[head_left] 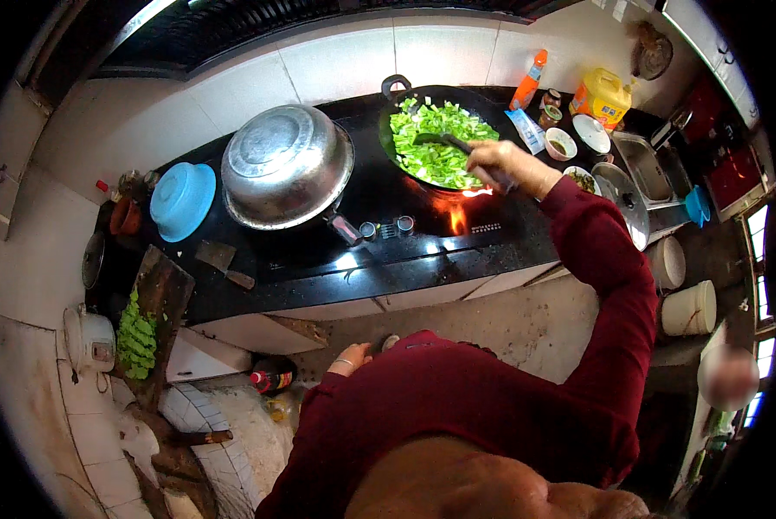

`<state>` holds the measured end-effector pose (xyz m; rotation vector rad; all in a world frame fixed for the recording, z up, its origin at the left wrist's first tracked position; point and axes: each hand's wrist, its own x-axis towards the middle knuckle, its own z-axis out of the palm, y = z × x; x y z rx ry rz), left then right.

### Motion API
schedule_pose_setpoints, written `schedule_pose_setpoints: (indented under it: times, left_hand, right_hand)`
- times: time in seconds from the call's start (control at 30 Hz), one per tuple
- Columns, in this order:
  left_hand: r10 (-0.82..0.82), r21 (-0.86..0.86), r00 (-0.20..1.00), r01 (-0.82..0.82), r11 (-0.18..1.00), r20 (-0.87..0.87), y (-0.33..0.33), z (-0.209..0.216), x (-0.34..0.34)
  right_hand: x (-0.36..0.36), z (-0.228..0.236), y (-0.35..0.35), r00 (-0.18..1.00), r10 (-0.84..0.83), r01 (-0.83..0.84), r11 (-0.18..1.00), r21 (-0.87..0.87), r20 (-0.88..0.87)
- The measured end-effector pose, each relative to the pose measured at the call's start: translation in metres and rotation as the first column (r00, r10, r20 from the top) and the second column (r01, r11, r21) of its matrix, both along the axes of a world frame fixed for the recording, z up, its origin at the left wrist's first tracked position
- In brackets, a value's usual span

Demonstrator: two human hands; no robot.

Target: The person adds chopped leafy greens from a cutting board into a hot wok and stirs the mixture with a spatula.

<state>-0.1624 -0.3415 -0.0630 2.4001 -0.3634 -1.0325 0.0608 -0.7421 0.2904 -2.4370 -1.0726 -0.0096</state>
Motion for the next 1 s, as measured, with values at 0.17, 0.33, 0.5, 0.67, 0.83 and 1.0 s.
schedule_pose_setpoints:
  times: [0.17,0.33,0.5,0.67,0.83,1.0]
  left_hand:
    - [-0.011,0.005,1.0,0.011,1.0,0.006,-0.001,0.005,0.001]
    - [-0.043,0.01,0.997,0.043,0.999,0.057,0.006,0.007,0.005]
    - [-0.029,0.071,0.999,0.032,0.997,-0.036,-0.005,0.033,0.012]
    - [-0.094,-0.031,0.996,0.094,0.995,-0.005,0.002,-0.019,0.018]
    - [-0.128,-0.019,0.992,0.128,0.992,0.009,-0.01,0.012,0.032]
    - [-0.217,0.003,0.976,0.217,0.976,0.018,-0.018,0.015,0.043]
  right_hand:
    - [0.035,-0.015,-0.005,0.936,-0.284,0.213,0.928,0.305,0.208]
    - [0.052,-0.059,0.002,0.943,-0.316,0.261,0.899,0.351,0.107]
    - [0.017,-0.049,0.004,0.996,-0.079,0.07,0.977,0.203,0.037]
    - [-0.032,-0.008,-0.006,0.997,0.048,-0.046,0.998,-0.034,0.06]
    - [-0.064,0.004,-0.014,0.998,0.054,-0.059,0.975,-0.214,-0.029]
    - [-0.048,-0.014,-0.032,0.99,-0.135,0.125,0.974,-0.188,-0.043]
